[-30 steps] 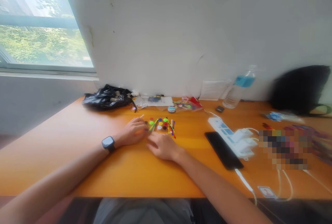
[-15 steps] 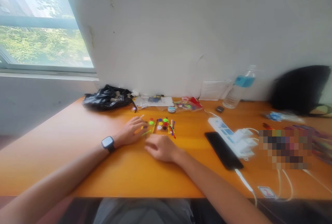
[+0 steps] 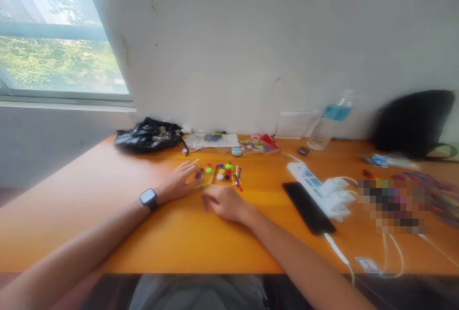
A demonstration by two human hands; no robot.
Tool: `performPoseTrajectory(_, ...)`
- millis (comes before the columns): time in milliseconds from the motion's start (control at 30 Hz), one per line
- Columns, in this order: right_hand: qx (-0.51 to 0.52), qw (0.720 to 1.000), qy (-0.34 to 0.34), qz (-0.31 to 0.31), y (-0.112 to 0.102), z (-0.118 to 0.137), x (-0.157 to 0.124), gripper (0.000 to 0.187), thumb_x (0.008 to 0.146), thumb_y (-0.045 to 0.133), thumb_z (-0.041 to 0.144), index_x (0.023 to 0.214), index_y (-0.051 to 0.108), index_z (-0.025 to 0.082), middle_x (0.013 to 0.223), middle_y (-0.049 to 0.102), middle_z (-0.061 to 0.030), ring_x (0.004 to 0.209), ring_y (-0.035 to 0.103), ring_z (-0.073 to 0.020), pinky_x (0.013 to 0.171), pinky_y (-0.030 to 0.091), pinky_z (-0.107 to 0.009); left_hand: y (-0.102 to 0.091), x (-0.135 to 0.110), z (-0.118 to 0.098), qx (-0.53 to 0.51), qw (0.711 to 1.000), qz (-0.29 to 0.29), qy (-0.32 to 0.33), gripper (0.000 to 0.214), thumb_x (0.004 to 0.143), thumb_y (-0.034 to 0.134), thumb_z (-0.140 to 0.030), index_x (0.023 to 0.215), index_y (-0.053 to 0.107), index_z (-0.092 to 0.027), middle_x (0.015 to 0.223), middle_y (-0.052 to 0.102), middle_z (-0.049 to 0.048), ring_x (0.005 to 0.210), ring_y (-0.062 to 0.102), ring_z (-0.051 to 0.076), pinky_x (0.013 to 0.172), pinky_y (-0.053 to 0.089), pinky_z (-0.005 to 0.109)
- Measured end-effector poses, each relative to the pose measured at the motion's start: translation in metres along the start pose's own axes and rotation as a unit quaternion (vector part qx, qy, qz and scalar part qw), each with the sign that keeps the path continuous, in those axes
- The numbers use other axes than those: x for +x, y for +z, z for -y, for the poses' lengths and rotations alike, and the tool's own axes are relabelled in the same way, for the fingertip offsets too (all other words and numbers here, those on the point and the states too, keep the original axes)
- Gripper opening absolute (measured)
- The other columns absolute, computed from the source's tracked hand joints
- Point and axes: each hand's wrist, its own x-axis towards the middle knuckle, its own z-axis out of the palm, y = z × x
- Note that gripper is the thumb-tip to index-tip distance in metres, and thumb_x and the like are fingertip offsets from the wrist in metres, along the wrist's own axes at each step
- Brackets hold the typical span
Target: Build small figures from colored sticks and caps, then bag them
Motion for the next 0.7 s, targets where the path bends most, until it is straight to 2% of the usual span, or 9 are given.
performPoseTrajectory(167, -0.021, 1.000, 0.013, -0.002, 0.000, -0.003, -0.001, 0.013, 0.098, 0.061, 0.013, 0.095, 0.069, 0.021, 0.097, 0.073, -0.0042, 0.090, 0.067, -0.0205, 0.078, 0.047, -0.029, 0.002, 0.000, 0.000, 0.003, 1.000, -0.016, -0.005, 0.019, 0.103, 0.062, -0.040, 0.102, 0.065, -0.021, 0.091, 0.070, 0.0053, 0.087, 0.062, 0.022, 0.081, 0.052, 0.037)
performPoseTrajectory(300, -0.021, 1.000, -0.009, 0.003, -0.001, 0.002, 0.001, 0.011, 0.100, 0.060, 0.016, 0.095, 0.068, 0.021, 0.096, 0.071, -0.0050, 0.089, 0.065, -0.0212, 0.079, 0.048, -0.031, 0.000, 0.001, -0.002, -0.015, 0.999, -0.029, 0.008, 0.016, 0.103, 0.063, -0.036, 0.103, 0.068, -0.021, 0.091, 0.071, 0.0058, 0.087, 0.064, 0.022, 0.082, 0.053, 0.037)
performPoseTrajectory(467, -0.011, 0.997, -0.050, -0.061, -0.007, 0.014, 0.004, 0.009, 0.101, 0.058, 0.018, 0.096, 0.063, 0.023, 0.097, 0.068, -0.0072, 0.095, 0.060, -0.0245, 0.089, 0.048, -0.038, -0.001, 0.001, -0.009, -0.103, 0.993, -0.048, -0.020, 0.015, 0.103, 0.064, -0.033, 0.104, 0.073, -0.021, 0.094, 0.072, 0.0066, 0.087, 0.067, 0.019, 0.080, 0.056, 0.033)
performPoseTrajectory(600, 0.022, 0.993, -0.031, -0.114, -0.012, 0.016, 0.004, 0.008, 0.102, 0.055, 0.017, 0.102, 0.059, 0.024, 0.102, 0.068, -0.0076, 0.096, 0.060, -0.0251, 0.093, 0.048, -0.041, 0.003, 0.001, -0.018, -0.185, 0.979, -0.062, -0.062, 0.018, 0.099, 0.071, -0.036, 0.102, 0.075, -0.019, 0.092, 0.072, 0.0063, 0.081, 0.066, 0.017, 0.077, 0.057, 0.032)
performPoseTrajectory(700, 0.033, 0.993, -0.010, -0.112, -0.012, 0.013, 0.003, 0.008, 0.104, 0.051, 0.019, 0.103, 0.057, 0.024, 0.101, 0.068, -0.0062, 0.092, 0.060, -0.0231, 0.087, 0.048, -0.038, 0.007, 0.002, -0.023, -0.216, 0.973, -0.059, -0.057, 0.021, 0.097, 0.074, -0.038, 0.103, 0.076, -0.018, 0.087, 0.071, 0.0052, 0.077, 0.065, 0.016, 0.075, 0.057, 0.032)
